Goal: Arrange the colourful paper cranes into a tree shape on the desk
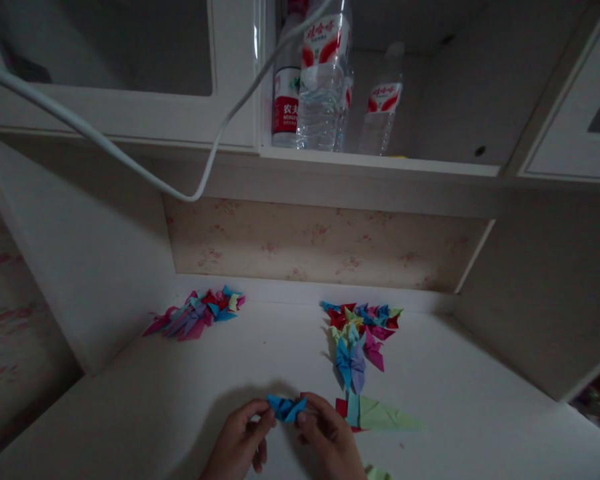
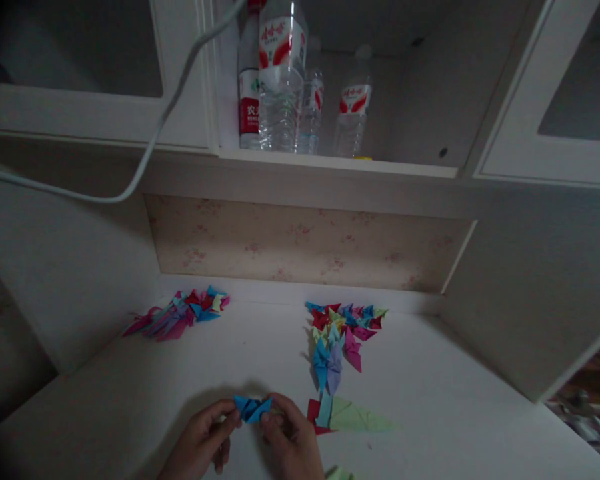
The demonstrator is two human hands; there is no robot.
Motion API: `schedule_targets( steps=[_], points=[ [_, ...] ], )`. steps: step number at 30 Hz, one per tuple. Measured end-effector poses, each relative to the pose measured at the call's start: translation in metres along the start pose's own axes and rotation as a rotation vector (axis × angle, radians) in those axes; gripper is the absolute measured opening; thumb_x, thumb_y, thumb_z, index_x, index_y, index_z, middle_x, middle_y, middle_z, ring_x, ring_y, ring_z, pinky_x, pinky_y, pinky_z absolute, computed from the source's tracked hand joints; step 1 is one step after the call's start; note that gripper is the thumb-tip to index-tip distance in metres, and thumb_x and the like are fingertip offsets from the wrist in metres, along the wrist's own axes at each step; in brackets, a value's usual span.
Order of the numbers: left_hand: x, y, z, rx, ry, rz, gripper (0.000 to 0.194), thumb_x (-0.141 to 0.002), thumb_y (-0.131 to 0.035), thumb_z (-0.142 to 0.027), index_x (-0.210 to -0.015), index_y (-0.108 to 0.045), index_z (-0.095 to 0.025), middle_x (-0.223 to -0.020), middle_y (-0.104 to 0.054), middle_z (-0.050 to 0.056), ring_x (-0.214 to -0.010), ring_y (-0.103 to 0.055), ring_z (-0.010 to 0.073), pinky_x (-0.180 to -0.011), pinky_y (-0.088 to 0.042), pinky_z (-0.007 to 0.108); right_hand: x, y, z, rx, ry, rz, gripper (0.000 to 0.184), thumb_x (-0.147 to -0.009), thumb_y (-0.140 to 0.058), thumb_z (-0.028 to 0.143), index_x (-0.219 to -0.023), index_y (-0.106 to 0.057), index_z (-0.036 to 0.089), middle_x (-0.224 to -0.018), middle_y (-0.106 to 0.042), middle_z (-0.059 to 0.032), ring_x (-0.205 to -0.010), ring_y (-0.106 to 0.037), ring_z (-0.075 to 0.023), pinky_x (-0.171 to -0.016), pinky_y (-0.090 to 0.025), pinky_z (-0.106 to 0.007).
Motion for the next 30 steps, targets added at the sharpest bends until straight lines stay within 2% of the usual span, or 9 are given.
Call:
schedule_targets(
  steps=[3,6,9,13,15,19,24,27,30],
  points=[
    [0.001,-0.001,0.002,-0.009,-0.006,0.024,0.056,-0.071,-0.055,-0.072,-0.078,-0.060,-0.017,-0.060,-0.060,-0.001,-0.036,-0.048,0.0076,-0.033,-0.036,0.018,-0.001,0.000,-0.004,0.112,0.000,0.042,0.041,-0.076,-0.064,0.056,-0.091,-0.067,0.017,-0.055,-0.051,0.0034,-0.045,-0.044,-0.0091,-0.045,-0.034,-0.021],
    [0.002,-0.001,0.008,-0.029,-0.007,0.054,0.054,-0.073,-0.053,-0.071,-0.078,-0.058,-0.018,-0.050,-0.054,-0.004,-0.035,-0.047,0.0089,-0.034,-0.035,0.018,0.001,-0.002,-0.007,0.141,-0.039,0.062,0.043,-0.077,-0.062,0.059,-0.089,-0.064,0.018,-0.052,-0.043,0.0063,-0.042,-0.037,-0.0071,-0.041,-0.027,-0.020],
    [0.002,-0.002,0.013,-0.037,-0.003,0.053,0.053,-0.074,-0.052,-0.071,-0.080,-0.058,-0.019,-0.044,-0.049,-0.006,-0.033,-0.045,0.0089,-0.034,-0.034,0.017,0.001,-0.004,-0.006,0.164,-0.059,0.043,0.041,-0.075,-0.062,0.060,-0.073,-0.060,0.018,-0.048,-0.038,0.0071,-0.041,-0.033,-0.0069,-0.039,-0.024,-0.020],
    [0.001,-0.003,0.014,0.031,0.042,0.028,0.059,-0.068,-0.053,-0.076,-0.082,-0.057,-0.019,-0.062,-0.060,-0.001,-0.034,-0.047,0.0080,-0.033,-0.034,0.019,0.001,-0.002,-0.001,0.220,-0.051,-0.019,0.042,-0.073,-0.064,0.060,-0.066,-0.060,0.019,-0.044,-0.034,0.0073,-0.041,-0.026,-0.0068,-0.038,-0.017,-0.021],
    [0.001,-0.005,0.010,0.042,0.065,0.031,0.060,-0.067,-0.053,-0.077,-0.079,-0.057,-0.019,-0.060,-0.059,-0.002,-0.033,-0.046,0.0080,-0.032,-0.034,0.019,0.001,-0.001,0.001,0.229,-0.058,-0.032,0.041,-0.075,-0.064,0.058,-0.068,-0.061,0.018,-0.044,-0.035,0.0072,-0.040,-0.027,-0.0068,-0.038,-0.017,-0.021],
    [0.002,-0.006,0.004,0.016,0.048,0.023,0.052,-0.072,-0.054,-0.070,-0.074,-0.057,-0.018,-0.039,-0.043,-0.008,-0.032,-0.043,0.0089,-0.033,-0.032,0.017,0.003,0.001,0.003,0.176,-0.081,-0.033,0.038,-0.079,-0.061,0.055,-0.073,-0.058,0.018,-0.045,-0.037,0.0084,-0.038,-0.030,-0.0062,-0.037,-0.021,-0.020],
    [-0.001,-0.003,0.007,0.101,0.090,-0.032,0.050,-0.071,-0.056,-0.068,-0.073,-0.054,-0.019,-0.045,-0.044,-0.008,-0.032,-0.042,0.0079,-0.030,-0.031,0.016,0.002,0.003,0.008,0.096,-0.056,-0.091,0.037,-0.081,-0.061,0.053,-0.076,-0.058,0.017,-0.044,-0.040,0.0090,-0.034,-0.033,-0.0055,-0.035,-0.025,-0.018],
    [-0.004,-0.001,0.011,0.123,0.101,-0.036,0.048,-0.070,-0.059,-0.066,-0.074,-0.054,-0.019,-0.051,-0.047,-0.008,-0.031,-0.041,0.0062,-0.029,-0.030,0.016,0.001,0.004,0.010,-0.001,-0.057,-0.128,0.037,-0.077,-0.066,0.053,-0.078,-0.059,0.017,-0.053,-0.052,0.0055,-0.036,-0.042,-0.0061,-0.036,-0.031,-0.018],
    [-0.005,0.001,0.011,0.142,0.093,-0.044,0.045,-0.069,-0.063,-0.062,-0.079,-0.055,-0.018,-0.066,-0.054,-0.006,-0.033,-0.044,0.0050,-0.028,-0.032,0.017,0.000,0.006,0.010,-0.078,-0.075,-0.135,0.040,-0.074,-0.069,0.053,-0.086,-0.062,0.016,-0.068,-0.064,-0.0005,-0.043,-0.054,-0.0089,-0.042,-0.040,-0.020]
  ],
)
Point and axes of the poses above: each hand's wrist, its own x-axis away from the middle knuckle, its own y-axis out of the back of the hand, z = x × y, the point moved 1 cm from there along -x, towards the middle knuckle
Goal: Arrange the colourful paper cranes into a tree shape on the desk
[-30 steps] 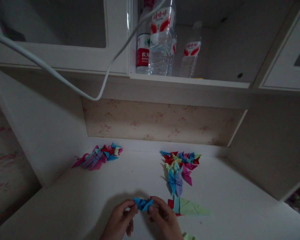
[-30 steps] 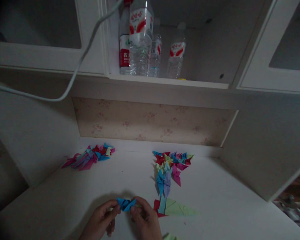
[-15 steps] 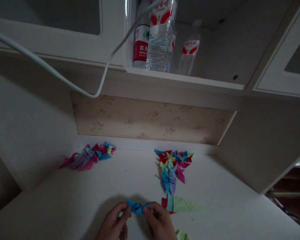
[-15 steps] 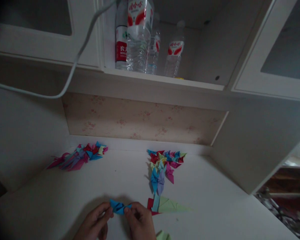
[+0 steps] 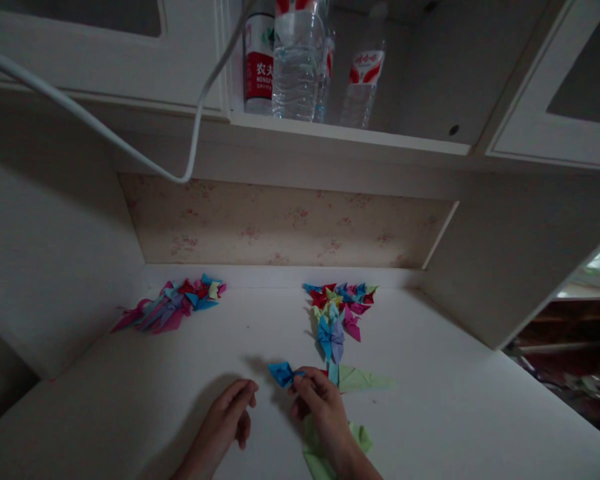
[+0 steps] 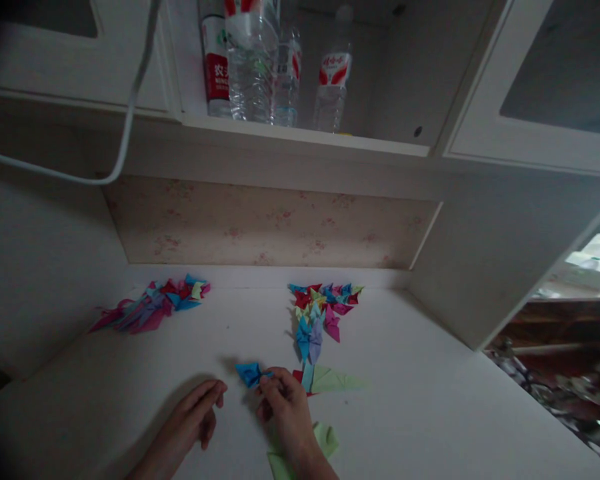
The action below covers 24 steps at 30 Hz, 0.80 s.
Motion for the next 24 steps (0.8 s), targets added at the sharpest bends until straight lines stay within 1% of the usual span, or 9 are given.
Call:
schedule_targets(
  steps=[2,7,10,12,15,16,18,21,24],
  points=[
    [0.000,0.000,0.000,0.006,-0.005,-0.002,0.044,-0.069,-0.064,-0.060,-0.080,-0.056,-0.018,-0.070,-0.055,-0.005,-0.034,-0.045,0.0051,-0.028,-0.034,0.018,-0.001,0.002,0.000,-0.019,-0.008,-0.009,0.040,-0.074,-0.069,0.053,-0.088,-0.063,0.016,-0.072,-0.066,-0.0020,-0.045,-0.056,-0.0097,-0.044,-0.041,-0.021],
    [-0.004,0.001,0.003,0.033,-0.001,-0.026,0.046,-0.064,-0.067,-0.060,-0.079,-0.058,-0.018,-0.069,-0.054,-0.005,-0.031,-0.044,0.0047,-0.026,-0.031,0.017,-0.004,0.007,0.009,-0.048,0.029,-0.063,0.038,-0.073,-0.070,0.052,-0.084,-0.064,0.016,-0.069,-0.063,0.0001,-0.041,-0.053,-0.0084,-0.041,-0.039,-0.021],
    [-0.007,0.003,0.008,0.051,-0.002,-0.026,0.048,-0.063,-0.068,-0.061,-0.078,-0.059,-0.017,-0.067,-0.054,-0.005,-0.030,-0.043,0.0038,-0.026,-0.028,0.016,-0.010,0.017,0.030,-0.102,0.083,-0.123,0.036,-0.074,-0.069,0.050,-0.087,-0.064,0.017,-0.071,-0.063,0.0010,-0.042,-0.051,-0.0076,-0.038,-0.035,-0.020],
    [-0.007,0.004,0.010,0.038,0.004,-0.023,0.048,-0.064,-0.067,-0.061,-0.079,-0.059,-0.017,-0.066,-0.054,-0.005,-0.029,-0.043,0.0036,-0.027,-0.027,0.016,-0.020,0.031,0.052,-0.119,0.122,-0.161,0.036,-0.074,-0.070,0.049,-0.090,-0.064,0.018,-0.070,-0.062,0.0016,-0.041,-0.050,-0.0075,-0.037,-0.034,-0.020],
    [-0.007,0.005,0.010,0.016,-0.002,-0.018,0.048,-0.066,-0.065,-0.063,-0.079,-0.059,-0.017,-0.065,-0.054,-0.005,-0.030,-0.043,0.0040,-0.028,-0.027,0.016,-0.044,0.067,0.089,-0.064,0.213,-0.237,0.035,-0.072,-0.072,0.046,-0.091,-0.064,0.018,-0.071,-0.062,0.0014,-0.045,-0.051,-0.0083,-0.042,-0.040,-0.022],
    [-0.007,0.004,0.009,0.009,-0.006,-0.018,0.048,-0.066,-0.064,-0.063,-0.078,-0.059,-0.017,-0.064,-0.054,-0.005,-0.029,-0.042,0.0041,-0.027,-0.027,0.017,-0.054,0.083,0.101,-0.020,0.235,-0.279,0.035,-0.072,-0.071,0.047,-0.090,-0.064,0.019,-0.072,-0.063,0.0011,-0.046,-0.051,-0.0085,-0.043,-0.040,-0.022],
    [-0.007,0.004,0.007,-0.010,-0.008,-0.026,0.048,-0.065,-0.064,-0.063,-0.075,-0.059,-0.017,-0.062,-0.055,-0.005,-0.028,-0.040,0.0040,-0.027,-0.024,0.017,-0.078,0.119,0.119,0.145,0.219,-0.408,0.033,-0.073,-0.066,0.048,-0.091,-0.064,0.020,-0.083,-0.067,-0.0016,-0.047,-0.053,-0.0086,-0.046,-0.044,-0.023],
    [-0.008,0.003,0.005,-0.016,0.001,-0.043,0.048,-0.063,-0.066,-0.063,-0.074,-0.060,-0.017,-0.061,-0.056,-0.005,-0.027,-0.039,0.0037,-0.027,-0.023,0.017,-0.115,0.172,0.137,0.242,0.179,-0.533,0.029,-0.076,-0.060,0.040,-0.096,-0.062,0.018,-0.093,-0.068,-0.0064,-0.049,-0.057,-0.0094,-0.051,-0.049,-0.025],
    [-0.011,0.004,0.007,0.013,0.023,-0.039,0.050,-0.061,-0.067,-0.066,-0.073,-0.059,-0.017,-0.060,-0.054,-0.005,-0.028,-0.039,0.0038,-0.027,-0.023,0.017,-0.147,0.217,0.143,0.370,0.129,-0.633,0.024,-0.079,-0.054,0.031,-0.095,-0.062,0.015,-0.088,-0.070,-0.0104,-0.050,-0.060,-0.0124,-0.052,-0.052,-0.028]
  ],
)
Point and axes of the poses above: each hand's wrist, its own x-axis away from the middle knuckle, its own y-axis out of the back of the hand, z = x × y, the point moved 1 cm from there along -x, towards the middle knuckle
